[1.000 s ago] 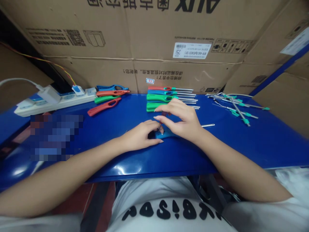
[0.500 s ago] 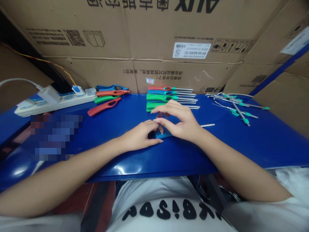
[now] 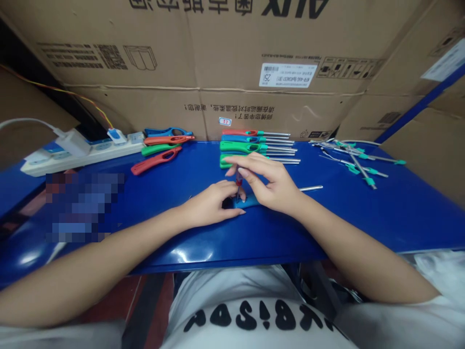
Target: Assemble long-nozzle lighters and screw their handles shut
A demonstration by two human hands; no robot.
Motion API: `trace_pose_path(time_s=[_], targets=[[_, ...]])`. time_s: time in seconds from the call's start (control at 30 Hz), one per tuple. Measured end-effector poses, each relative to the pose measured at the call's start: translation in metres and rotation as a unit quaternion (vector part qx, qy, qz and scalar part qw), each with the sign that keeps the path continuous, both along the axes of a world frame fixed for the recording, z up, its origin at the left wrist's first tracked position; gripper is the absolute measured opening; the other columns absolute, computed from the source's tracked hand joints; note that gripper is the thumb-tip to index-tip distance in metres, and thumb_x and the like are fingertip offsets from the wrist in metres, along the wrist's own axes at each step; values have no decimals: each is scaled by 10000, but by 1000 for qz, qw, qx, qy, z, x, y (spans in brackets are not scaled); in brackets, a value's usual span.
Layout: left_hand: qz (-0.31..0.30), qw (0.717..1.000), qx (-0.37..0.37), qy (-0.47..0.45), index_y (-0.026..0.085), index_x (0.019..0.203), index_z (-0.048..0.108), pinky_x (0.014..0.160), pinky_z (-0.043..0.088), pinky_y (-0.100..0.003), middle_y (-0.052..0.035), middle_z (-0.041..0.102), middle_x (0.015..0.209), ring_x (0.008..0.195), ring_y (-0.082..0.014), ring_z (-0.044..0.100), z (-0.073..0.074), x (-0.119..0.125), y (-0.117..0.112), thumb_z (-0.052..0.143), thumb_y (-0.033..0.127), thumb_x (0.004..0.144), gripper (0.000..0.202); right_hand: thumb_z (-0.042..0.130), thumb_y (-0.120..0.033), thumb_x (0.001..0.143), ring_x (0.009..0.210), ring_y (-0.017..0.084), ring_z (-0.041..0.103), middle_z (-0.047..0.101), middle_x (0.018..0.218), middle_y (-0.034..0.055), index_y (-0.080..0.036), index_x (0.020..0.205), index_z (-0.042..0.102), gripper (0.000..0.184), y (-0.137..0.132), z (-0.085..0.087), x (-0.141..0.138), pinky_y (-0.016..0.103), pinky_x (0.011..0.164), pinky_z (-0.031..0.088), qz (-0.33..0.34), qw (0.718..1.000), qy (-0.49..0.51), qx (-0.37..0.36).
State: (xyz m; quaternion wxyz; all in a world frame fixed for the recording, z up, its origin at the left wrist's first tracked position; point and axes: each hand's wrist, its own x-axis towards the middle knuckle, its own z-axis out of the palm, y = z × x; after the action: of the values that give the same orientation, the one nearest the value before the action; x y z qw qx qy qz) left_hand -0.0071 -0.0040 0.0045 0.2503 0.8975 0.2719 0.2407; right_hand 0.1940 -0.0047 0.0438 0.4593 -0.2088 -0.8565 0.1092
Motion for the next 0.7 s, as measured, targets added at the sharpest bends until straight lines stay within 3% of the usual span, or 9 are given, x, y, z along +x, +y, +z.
trace_pose_path(time_s=[0.1, 0.27, 0.33, 0.4, 0.5, 0.6, 0.7], targets=[[2, 1000, -6, -5, 185, 964, 638, 898, 534, -347, -43, 693, 997, 950, -214, 659, 0, 0, 0, 757, 289, 868, 184, 491, -203, 1036, 897, 181, 671, 759, 922, 58, -192, 1128, 693, 222, -2, 1, -2, 369, 868, 536, 9, 1000, 12, 27], [9, 1000, -6, -15, 195, 1001, 634, 876, 545, -355, -41, 696, 977, 918, -217, 666, -3, 1, 1, 769, 304, 851, 229, 627, -256, 988, 720, 158, 627, 732, 812, 16, -210, 945, 693, 92, -2, 0, -2, 358, 780, 513, -44, 994, 20, 101], [8, 1000, -4, -14, 194, 998, 633, 878, 544, -356, -40, 693, 971, 917, -216, 665, -4, 1, 1, 765, 305, 856, 224, 596, -252, 1004, 764, 169, 644, 744, 859, 29, -209, 1004, 692, 105, -1, -1, -1, 366, 799, 515, -40, 992, -2, 116], [5, 1000, -2, -8, 192, 983, 634, 881, 541, -355, -40, 687, 969, 921, -215, 661, -3, 1, 1, 755, 306, 868, 202, 514, -220, 1032, 933, 197, 678, 761, 1021, 72, -202, 1129, 674, 189, 0, -2, 0, 395, 888, 518, -21, 993, -29, 108], [2, 1000, 1, -4, 187, 970, 637, 880, 537, -347, -42, 680, 977, 935, -213, 653, -2, 1, 1, 752, 302, 874, 189, 417, -184, 1045, 1128, 215, 647, 734, 1183, 111, -189, 1298, 617, 323, 0, -1, 0, 424, 992, 507, 4, 999, -32, 39], [3, 1000, 0, -5, 183, 964, 642, 882, 536, -345, -45, 680, 987, 940, -211, 651, -1, 1, 0, 757, 298, 870, 187, 453, -200, 1034, 1015, 199, 652, 753, 1043, 79, -194, 1294, 636, 318, 1, 0, 1, 400, 957, 527, 13, 1000, -16, -11], [11, 1000, -2, -5, 187, 964, 648, 886, 538, -353, -43, 684, 986, 933, -213, 653, -2, 1, -1, 755, 282, 864, 175, 498, -210, 1020, 921, 196, 641, 751, 947, 60, -203, 1218, 680, 269, 0, 1, 0, 392, 913, 531, 3, 1000, -16, 2]])
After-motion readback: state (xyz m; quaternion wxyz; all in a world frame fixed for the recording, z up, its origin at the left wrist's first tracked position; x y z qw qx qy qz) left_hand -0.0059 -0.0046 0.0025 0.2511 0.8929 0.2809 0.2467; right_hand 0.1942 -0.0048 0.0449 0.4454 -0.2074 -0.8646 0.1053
